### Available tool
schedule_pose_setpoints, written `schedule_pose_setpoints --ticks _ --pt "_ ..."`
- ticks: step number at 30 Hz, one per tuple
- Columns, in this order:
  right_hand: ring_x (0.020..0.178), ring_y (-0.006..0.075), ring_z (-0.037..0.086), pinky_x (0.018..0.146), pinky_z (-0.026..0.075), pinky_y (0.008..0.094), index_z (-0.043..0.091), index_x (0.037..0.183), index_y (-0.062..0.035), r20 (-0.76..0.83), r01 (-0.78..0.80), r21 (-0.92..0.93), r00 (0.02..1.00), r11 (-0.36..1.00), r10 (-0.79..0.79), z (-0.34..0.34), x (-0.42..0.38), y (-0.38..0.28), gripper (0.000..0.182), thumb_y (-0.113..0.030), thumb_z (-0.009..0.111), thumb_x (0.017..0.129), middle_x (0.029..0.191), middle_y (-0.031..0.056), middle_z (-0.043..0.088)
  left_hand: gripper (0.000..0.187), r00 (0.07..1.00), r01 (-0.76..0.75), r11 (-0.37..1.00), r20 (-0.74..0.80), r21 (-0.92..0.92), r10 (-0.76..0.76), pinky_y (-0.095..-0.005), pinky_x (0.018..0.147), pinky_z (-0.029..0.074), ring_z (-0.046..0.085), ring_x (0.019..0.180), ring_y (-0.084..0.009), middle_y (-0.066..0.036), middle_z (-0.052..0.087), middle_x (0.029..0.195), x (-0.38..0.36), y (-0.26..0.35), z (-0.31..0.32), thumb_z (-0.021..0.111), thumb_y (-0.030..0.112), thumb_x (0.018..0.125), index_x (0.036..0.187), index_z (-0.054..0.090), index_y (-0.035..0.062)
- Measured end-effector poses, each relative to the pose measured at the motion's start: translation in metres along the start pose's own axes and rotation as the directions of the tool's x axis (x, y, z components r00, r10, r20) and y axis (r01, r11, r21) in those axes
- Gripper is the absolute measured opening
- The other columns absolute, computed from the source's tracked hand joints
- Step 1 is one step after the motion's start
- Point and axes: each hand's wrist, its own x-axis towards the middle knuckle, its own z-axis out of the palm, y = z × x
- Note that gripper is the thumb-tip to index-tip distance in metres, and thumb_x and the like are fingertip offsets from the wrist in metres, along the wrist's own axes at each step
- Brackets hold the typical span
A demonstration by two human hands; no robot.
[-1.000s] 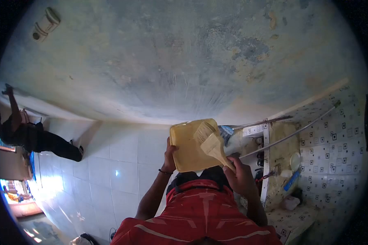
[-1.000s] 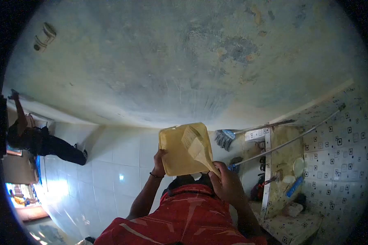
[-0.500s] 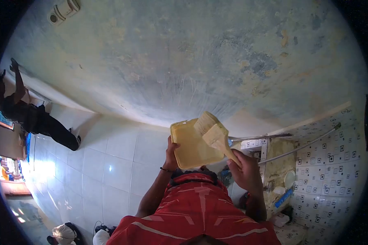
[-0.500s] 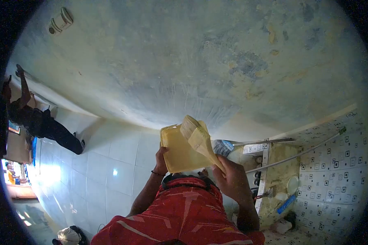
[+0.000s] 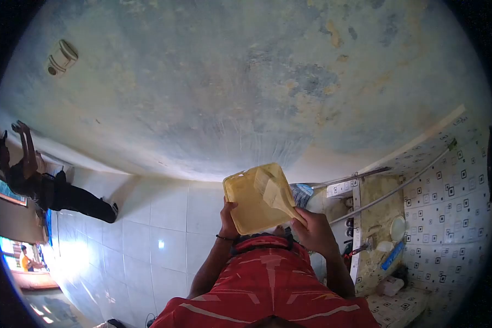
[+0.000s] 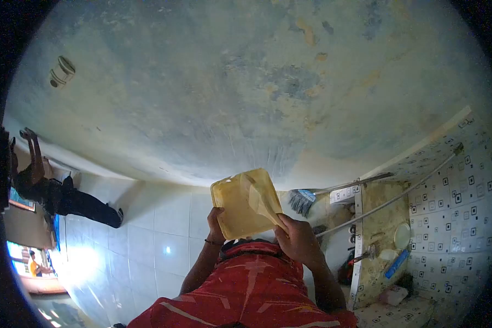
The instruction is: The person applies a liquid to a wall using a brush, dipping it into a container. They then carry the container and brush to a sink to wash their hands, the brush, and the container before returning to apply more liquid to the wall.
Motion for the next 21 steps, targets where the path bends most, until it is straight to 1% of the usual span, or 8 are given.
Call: schedule_pose_setpoints --ticks 8,10,11,14,17,19,20,21 --pt "0.056 0.0122 0.053 0.055 0.044 0.0278 0.055 0.114 0.0019 0.027 0.047 0.048 0.998 0.998 -0.048 -0.007 -0.001 -0.001 0.033 -0.015 0.054 0.086 0.066 0.0142 0.059 0.056 0.999 -0.051 0.998 -0.010 0.039 0.051 -0.0448 0.087 0.048 0.051 0.106 -0.0303 -0.014 0.046 0.116 0.000 -0.006 -0.001 0.047 0.020 0.074 0.127 0.033 0.0100" --pt "0.063 0.0249 0.063 0.059 0.047 0.0318 0.054 0.110 0.0065 0.205 0.059 -0.065 0.978 0.996 -0.044 -0.010 0.002 0.003 0.032 -0.015 0.051 0.087 0.073 0.0241 0.061 0.055 0.998 -0.065 0.996 -0.017 0.055 0.066 -0.0451 0.088 0.048 0.051 0.106 -0.0302 -0.014 0.046 0.116 -0.002 -0.008 -0.003 0.047 0.020 0.074 0.127 0.033 0.0102" --pt "0.063 0.0249 0.063 0.059 0.047 0.0318 0.054 0.110 0.0065 0.211 0.064 -0.067 0.976 0.996 -0.049 -0.007 0.003 0.007 0.032 -0.015 0.051 0.087 0.073 0.0241 0.061 0.055 0.997 -0.077 0.994 -0.026 0.071 0.079 -0.0453 0.088 0.048 0.051 0.106 -0.0301 -0.014 0.046 0.116 -0.004 -0.008 -0.001 0.047 0.020 0.074 0.127 0.033 0.0104" --pt "0.067 0.0285 0.065 0.061 0.049 0.0332 0.053 0.112 0.0081 0.157 -0.004 0.002 0.988 1.000 0.004 0.001 0.005 0.017 0.035 -0.015 0.051 0.087 0.076 0.0256 0.062 0.054 0.981 -0.156 0.981 -0.093 0.115 0.167 -0.0461 0.086 0.049 0.056 0.100 -0.0329 -0.018 0.054 0.114 -0.009 -0.013 0.004 0.045 0.028 0.077 0.124 0.043 0.0003" --pt "0.069 0.0311 0.065 0.062 0.049 0.0360 0.052 0.113 0.0094 0.056 0.062 -0.089 0.997 0.994 -0.057 0.006 0.009 0.013 0.036 -0.016 0.051 0.087 0.077 0.0264 0.061 0.054 0.986 -0.135 0.989 -0.091 0.059 0.140 -0.0455 0.086 0.049 0.057 0.100 -0.0326 -0.018 0.054 0.114 -0.012 -0.012 0.009 0.044 0.027 0.078 0.124 0.043 0.0003" --pt "0.058 0.0208 0.059 0.056 0.045 0.0308 0.055 0.111 0.0032 0.098 0.106 -0.018 0.990 0.994 -0.104 0.005 0.010 0.008 0.032 -0.016 0.053 0.086 0.071 0.0199 0.059 0.053 0.992 -0.109 0.994 -0.067 0.016 0.110 -0.0459 0.087 0.048 0.053 0.104 -0.0314 -0.016 0.049 0.115 -0.010 -0.012 -0.001 0.045 0.024 0.077 0.126 0.037 0.0050" --pt "0.058 0.0208 0.059 0.056 0.045 0.0308 0.055 0.111 0.0032 0.110 0.109 -0.023 0.988 0.994 -0.106 0.005 0.012 0.005 0.032 -0.016 0.053 0.086 0.071 0.0199 0.059 0.056 0.997 -0.075 0.997 -0.039 -0.018 0.074 -0.0463 0.088 0.048 0.050 0.107 -0.0303 -0.014 0.045 0.116 -0.012 -0.009 0.003 0.047 0.020 0.075 0.127 0.031 0.0098" --pt "0.064 0.0279 0.061 0.059 0.047 0.0347 0.054 0.112 0.0026 0.119 0.139 -0.075 0.984 0.988 -0.129 0.005 0.014 0.002 0.032 -0.016 0.053 0.086 0.075 0.0214 0.061 0.056 0.996 -0.081 0.996 -0.046 -0.027 0.080 -0.0463 0.088 0.048 0.050 0.107 -0.0303 -0.014 0.045 0.116 -0.016 -0.008 0.007 0.047 0.020 0.075 0.127 0.031 0.0098"
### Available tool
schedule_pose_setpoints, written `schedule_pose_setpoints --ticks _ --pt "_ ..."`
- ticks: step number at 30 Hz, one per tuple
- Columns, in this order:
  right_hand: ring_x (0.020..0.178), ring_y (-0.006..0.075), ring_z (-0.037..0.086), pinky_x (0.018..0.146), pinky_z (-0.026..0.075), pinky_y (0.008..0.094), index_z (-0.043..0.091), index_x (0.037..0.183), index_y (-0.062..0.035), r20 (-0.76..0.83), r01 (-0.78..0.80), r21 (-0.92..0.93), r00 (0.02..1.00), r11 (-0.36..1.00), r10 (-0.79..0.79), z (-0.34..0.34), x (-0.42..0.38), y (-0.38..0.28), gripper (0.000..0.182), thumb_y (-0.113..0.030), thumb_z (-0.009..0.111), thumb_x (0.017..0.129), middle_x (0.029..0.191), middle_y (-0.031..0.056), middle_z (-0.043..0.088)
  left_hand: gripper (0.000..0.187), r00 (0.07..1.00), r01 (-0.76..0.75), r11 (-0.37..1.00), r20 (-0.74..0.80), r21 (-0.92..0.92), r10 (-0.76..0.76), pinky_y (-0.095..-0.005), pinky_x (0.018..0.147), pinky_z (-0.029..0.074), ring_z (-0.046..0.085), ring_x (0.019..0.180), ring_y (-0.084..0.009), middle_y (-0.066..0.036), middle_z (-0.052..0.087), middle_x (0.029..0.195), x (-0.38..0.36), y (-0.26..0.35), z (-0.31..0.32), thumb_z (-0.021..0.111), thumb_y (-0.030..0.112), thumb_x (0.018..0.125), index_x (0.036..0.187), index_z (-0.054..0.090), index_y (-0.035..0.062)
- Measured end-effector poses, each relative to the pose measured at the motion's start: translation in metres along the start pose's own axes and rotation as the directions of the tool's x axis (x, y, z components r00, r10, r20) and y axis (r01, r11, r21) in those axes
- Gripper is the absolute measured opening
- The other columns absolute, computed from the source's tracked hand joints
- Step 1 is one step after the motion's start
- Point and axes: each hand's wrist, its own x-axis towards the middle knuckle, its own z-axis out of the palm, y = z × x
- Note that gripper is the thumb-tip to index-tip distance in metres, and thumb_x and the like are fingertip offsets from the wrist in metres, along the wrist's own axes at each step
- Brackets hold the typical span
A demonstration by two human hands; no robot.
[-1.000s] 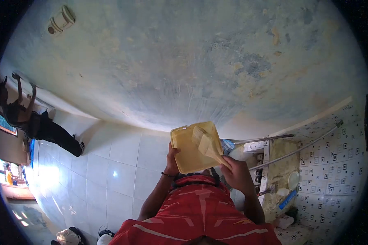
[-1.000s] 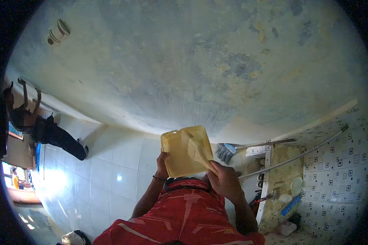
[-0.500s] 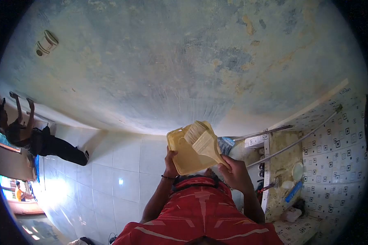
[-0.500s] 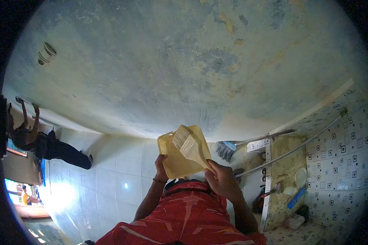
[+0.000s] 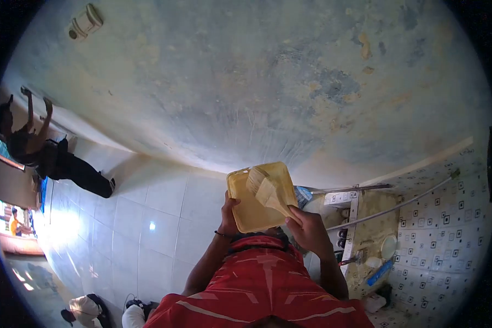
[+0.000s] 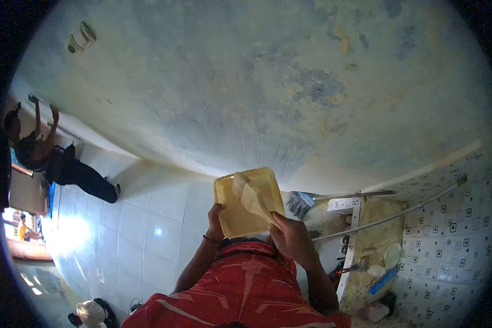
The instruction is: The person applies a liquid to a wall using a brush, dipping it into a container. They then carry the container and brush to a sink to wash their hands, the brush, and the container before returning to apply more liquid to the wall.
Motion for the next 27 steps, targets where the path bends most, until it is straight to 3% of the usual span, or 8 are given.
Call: schedule_pose_setpoints --ticks 1,4,10,17,20,25,27 --pt "0.071 0.0349 0.064 0.062 0.050 0.0386 0.054 0.113 0.0020 0.009 0.024 -0.054 1.000 0.998 -0.024 0.000 0.003 -0.002 0.033 -0.016 0.052 0.086 0.080 0.0229 0.063 0.057 1.000 -0.002 1.000 0.029 -0.001 0.002 -0.0463 0.088 0.048 0.050 0.108 -0.0300 -0.014 0.044 0.116 -0.004 0.002 0.004 0.047 0.021 0.075 0.128 0.030 0.0095" --pt "0.070 0.0349 0.062 0.061 0.050 0.0406 0.055 0.113 -0.0028 -0.061 0.150 -0.230 0.984 0.962 -0.168 0.004 0.011 0.002 0.031 -0.017 0.055 0.085 0.077 0.0202 0.062 0.058 0.996 -0.051 0.999 0.069 0.020 0.049 -0.0460 0.089 0.047 0.048 0.109 -0.0290 -0.014 0.043 0.117 -0.010 0.003 0.014 0.048 0.022 0.076 0.129 0.029 0.0092" --pt "0.069 0.0320 0.062 0.062 0.049 0.0388 0.059 0.110 -0.0053 0.018 0.143 -0.393 0.989 0.908 -0.148 -0.005 0.026 0.002 0.031 -0.017 0.062 0.081 0.077 0.0181 0.062 0.063 0.984 -0.159 0.983 0.090 0.090 0.151 -0.0431 0.091 0.045 0.047 0.111 -0.0267 -0.014 0.042 0.119 -0.014 -0.001 0.013 0.049 0.023 0.074 0.131 0.028 0.0065" --pt "0.069 0.0329 0.062 0.062 0.049 0.0393 0.059 0.112 -0.0064 -0.002 0.108 -0.454 0.993 0.884 -0.122 -0.014 0.025 0.012 0.033 -0.017 0.063 0.081 0.078 0.0173 0.062 0.067 0.977 -0.203 0.965 0.091 0.163 0.191 -0.0413 0.092 0.043 0.045 0.112 -0.0259 -0.015 0.041 0.121 -0.022 0.006 0.030 0.049 0.025 0.073 0.132 0.027 0.0050" --pt "0.067 0.0322 0.062 0.060 0.050 0.0400 0.058 0.112 -0.0090 -0.073 0.128 -0.461 0.981 0.878 -0.181 -0.019 0.023 0.020 0.031 -0.019 0.060 0.082 0.075 0.0169 0.062 0.065 0.982 -0.181 0.972 0.086 0.146 0.170 -0.0417 0.092 0.044 0.046 0.111 -0.0265 -0.015 0.042 0.120 -0.019 0.006 0.029 0.049 0.025 0.073 0.131 0.027 0.0054" --pt "0.072 0.0333 0.063 0.062 0.050 0.0396 0.057 0.113 -0.0057 -0.149 0.047 -0.395 0.982 0.918 -0.115 -0.030 0.015 0.019 0.033 -0.015 0.061 0.082 0.081 0.0185 0.063 0.061 0.989 -0.138 0.982 0.077 0.130 0.129 -0.0424 0.089 0.046 0.047 0.110 -0.0271 -0.015 0.042 0.119 -0.014 0.004 0.024 0.049 0.025 0.074 0.129 0.030 0.0064" --pt "0.070 0.0308 0.064 0.062 0.050 0.0383 0.056 0.114 -0.0045 -0.174 0.083 -0.360 0.973 0.929 -0.155 -0.030 0.011 0.028 0.034 -0.015 0.062 0.081 0.079 0.0180 0.063 0.059 0.989 -0.139 0.979 0.062 0.151 0.131 -0.0425 0.088 0.047 0.047 0.110 -0.0272 -0.015 0.042 0.118 -0.013 0.003 0.021 0.049 0.025 0.075 0.128 0.030 0.0069"
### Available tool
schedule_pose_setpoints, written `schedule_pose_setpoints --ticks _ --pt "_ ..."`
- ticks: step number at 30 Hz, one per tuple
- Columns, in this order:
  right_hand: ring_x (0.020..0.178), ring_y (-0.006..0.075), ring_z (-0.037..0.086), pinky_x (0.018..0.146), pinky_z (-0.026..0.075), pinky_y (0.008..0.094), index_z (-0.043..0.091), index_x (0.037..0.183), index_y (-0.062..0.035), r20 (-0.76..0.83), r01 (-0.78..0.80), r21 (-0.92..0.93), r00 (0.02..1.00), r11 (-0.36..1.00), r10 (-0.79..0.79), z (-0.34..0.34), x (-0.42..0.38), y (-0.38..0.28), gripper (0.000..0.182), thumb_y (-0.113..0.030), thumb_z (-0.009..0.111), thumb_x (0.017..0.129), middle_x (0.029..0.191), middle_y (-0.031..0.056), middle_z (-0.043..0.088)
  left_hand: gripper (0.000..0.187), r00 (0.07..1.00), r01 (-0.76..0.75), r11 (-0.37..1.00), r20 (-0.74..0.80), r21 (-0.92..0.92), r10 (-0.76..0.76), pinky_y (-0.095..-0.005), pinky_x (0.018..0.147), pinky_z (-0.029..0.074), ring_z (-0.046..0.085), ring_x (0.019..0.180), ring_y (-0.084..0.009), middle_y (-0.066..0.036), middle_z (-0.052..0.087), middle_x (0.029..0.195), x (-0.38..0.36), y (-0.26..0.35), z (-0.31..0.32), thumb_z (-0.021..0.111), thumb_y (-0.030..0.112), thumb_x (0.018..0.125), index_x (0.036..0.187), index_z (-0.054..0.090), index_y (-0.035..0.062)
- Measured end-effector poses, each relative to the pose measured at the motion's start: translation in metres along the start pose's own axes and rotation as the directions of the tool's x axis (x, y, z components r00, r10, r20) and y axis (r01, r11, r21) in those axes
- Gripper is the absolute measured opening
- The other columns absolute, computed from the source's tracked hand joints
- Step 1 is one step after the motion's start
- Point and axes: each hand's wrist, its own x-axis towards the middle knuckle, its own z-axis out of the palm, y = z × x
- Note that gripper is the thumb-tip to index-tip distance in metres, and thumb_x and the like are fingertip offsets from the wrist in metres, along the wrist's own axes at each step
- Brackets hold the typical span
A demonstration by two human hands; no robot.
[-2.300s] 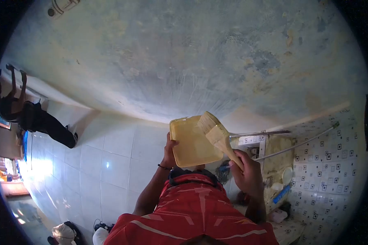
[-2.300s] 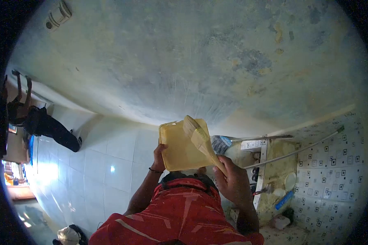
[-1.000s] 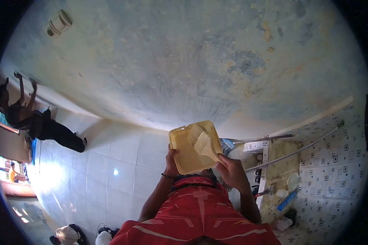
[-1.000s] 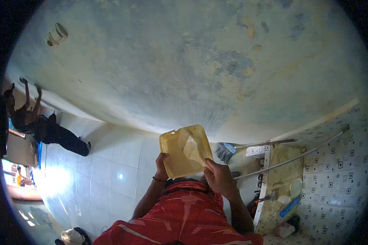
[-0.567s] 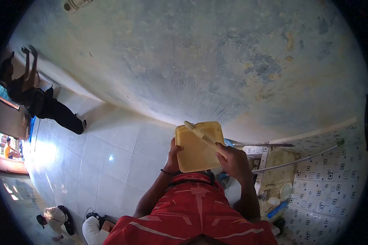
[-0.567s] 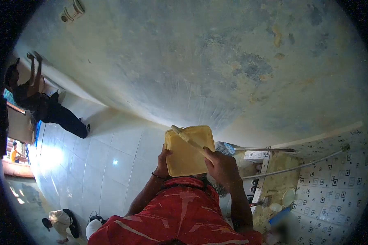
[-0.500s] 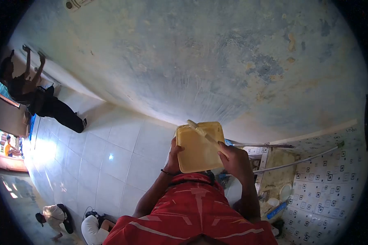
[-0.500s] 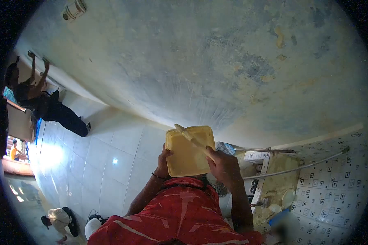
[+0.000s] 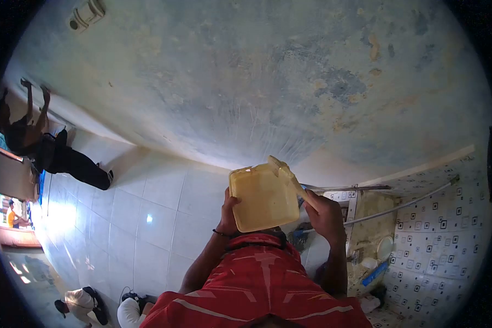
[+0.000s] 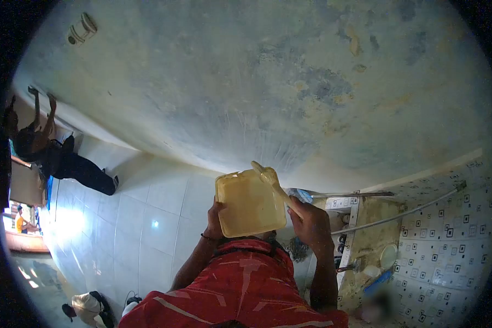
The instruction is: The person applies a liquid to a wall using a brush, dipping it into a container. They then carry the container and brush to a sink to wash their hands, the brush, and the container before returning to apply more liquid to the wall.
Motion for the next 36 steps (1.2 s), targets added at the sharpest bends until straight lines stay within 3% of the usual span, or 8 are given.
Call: schedule_pose_setpoints --ticks 5,7,9,11,16,21,29,36 --pt "0.058 0.0166 0.059 0.055 0.047 0.0306 0.055 0.116 -0.0017 -0.035 -0.114 0.287 0.991 0.951 0.129 -0.008 0.000 -0.006 0.035 -0.018 0.059 0.085 0.071 0.0108 0.061 0.052 0.990 0.029 1.000 -0.138 0.006 -0.028 -0.0437 0.083 0.050 0.057 0.098 -0.0298 -0.015 0.054 0.109 0.005 -0.014 -0.030 0.046 0.025 0.078 0.124 0.042 0.0033" --pt "0.053 0.0072 0.046 0.049 0.041 0.0237 0.054 0.115 -0.0005 0.215 -0.441 0.696 0.881 0.567 0.422 -0.001 0.004 0.003 0.033 -0.021 0.054 0.088 0.070 0.0033 0.055 0.051 0.986 0.013 1.000 -0.164 -0.006 -0.014 -0.0436 0.081 0.051 0.058 0.097 -0.0300 -0.015 0.054 0.108 0.005 -0.014 -0.035 0.046 0.025 0.077 0.123 0.043 0.0027" --pt "0.049 0.0058 0.041 0.045 0.035 0.0212 0.054 0.111 -0.0013 0.271 -0.459 0.790 0.856 0.406 0.441 0.015 0.012 0.014 0.029 -0.021 0.051 0.090 0.070 0.0005 0.049 0.051 0.982 0.002 1.000 -0.190 -0.015 -0.005 -0.0436 0.080 0.051 0.058 0.096 -0.0302 -0.015 0.055 0.107 0.003 -0.015 -0.045 0.047 0.025 0.076 0.122 0.044 0.0021" --pt "0.047 0.0073 0.040 0.042 0.034 0.0223 0.054 0.102 -0.0025 0.385 -0.432 0.902 0.803 -0.001 0.455 0.048 0.019 0.040 0.022 -0.020 0.052 0.089 0.069 0.0012 0.046 0.051 0.969 0.011 1.000 -0.245 -0.018 -0.016 -0.0433 0.078 0.051 0.058 0.093 -0.0302 -0.015 0.056 0.105 0.001 -0.016 -0.062 0.049 0.025 0.075 0.120 0.045 0.0017" --pt "0.043 0.0089 0.038 0.040 0.032 0.0233 0.049 0.079 -0.0054 0.497 -0.512 0.846 0.660 -0.147 0.564 0.125 0.046 0.102 0.016 -0.018 0.051 0.089 0.062 0.0011 0.045 0.045 0.975 -0.044 0.997 -0.214 0.064 0.057 -0.0384 0.080 0.049 0.052 0.099 -0.0251 -0.010 0.049 0.107 -0.018 -0.009 -0.084 0.046 0.019 0.077 0.120 0.041 0.0094" --pt "0.044 0.0073 0.037 0.040 0.032 0.0203 0.046 0.069 -0.0069 0.660 -0.394 0.738 0.588 -0.547 0.467 0.172 0.075 0.147 0.018 -0.009 0.048 0.087 0.056 0.0002 0.043 0.044 0.939 -0.059 0.997 -0.337 0.045 0.070 -0.0355 0.080 0.048 0.055 0.095 -0.0237 -0.009 0.053 0.104 -0.038 0.002 -0.081 0.047 0.021 0.078 0.120 0.045 0.0058" --pt "0.045 0.0064 0.037 0.040 0.031 0.0182 0.046 0.068 -0.0056 0.560 -0.318 0.814 0.651 -0.485 0.513 0.116 0.105 0.108 0.018 -0.006 0.050 0.085 0.058 -0.0001 0.043 0.047 0.949 -0.085 0.996 -0.307 -0.027 0.073 -0.0354 0.080 0.048 0.055 0.096 -0.0239 -0.010 0.054 0.107 -0.046 0.008 -0.079 0.048 0.021 0.078 0.121 0.044 0.0035" --pt "0.042 0.0076 0.035 0.037 0.030 0.0210 0.047 0.068 -0.0070 0.368 -0.308 0.930 0.795 -0.202 0.482 0.042 0.087 0.048 0.021 -0.017 0.053 0.086 0.053 0.0006 0.040 0.052 0.964 -0.076 0.995 -0.250 0.060 0.089 -0.0379 0.085 0.047 0.052 0.103 -0.0255 -0.011 0.051 0.113 -0.032 -0.004 -0.086 0.050 0.023 0.076 0.125 0.042 0.0070"
